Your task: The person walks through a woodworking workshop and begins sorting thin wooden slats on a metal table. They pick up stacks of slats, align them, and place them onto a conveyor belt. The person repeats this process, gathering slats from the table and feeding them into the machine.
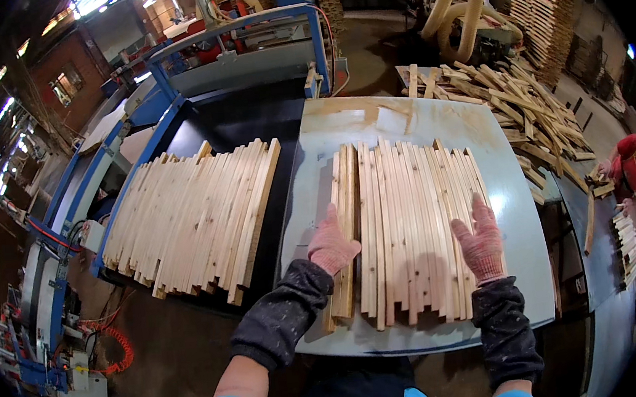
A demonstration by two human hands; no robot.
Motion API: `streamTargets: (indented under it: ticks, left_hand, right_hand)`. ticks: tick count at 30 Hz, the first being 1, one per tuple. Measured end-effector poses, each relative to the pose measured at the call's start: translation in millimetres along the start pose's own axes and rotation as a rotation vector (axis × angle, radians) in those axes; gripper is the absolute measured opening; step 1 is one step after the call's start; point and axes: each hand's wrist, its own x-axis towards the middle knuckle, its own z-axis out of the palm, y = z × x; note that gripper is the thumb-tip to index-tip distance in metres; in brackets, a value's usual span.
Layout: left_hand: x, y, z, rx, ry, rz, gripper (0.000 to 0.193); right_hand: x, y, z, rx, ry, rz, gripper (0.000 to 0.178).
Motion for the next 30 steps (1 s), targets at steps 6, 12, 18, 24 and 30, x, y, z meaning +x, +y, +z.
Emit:
streamTargets:
  ticks: [6,12,18,24,30]
  left_hand:
    - [-5,-58,-88,0.246,0.009,-0.068,0.098]
    - [12,-139,-99,0.579,0.095,0.064,0.082]
    - [27,-153,-86,0.464,0.100,-0.019,0.094]
    - [18,-173,-115,0.364,-0.027,0.063,0.104]
    - [-32,-305,-197,-0.035,0.321,0.078,0.097]
  right_hand:
    - [-90,-114,96,0.381,-0.275,0.125,0.075]
    - [-154,-142,190,0.360,-0.590,0.303,0.075]
    - [-135,-139,287,0.167,-0.623,0.268,0.078]
    - [-64,-109,390,0.137,-0.384,0.218,0.066]
    - [-51,-110,433,0.006,-0.214,0.045,0.055]
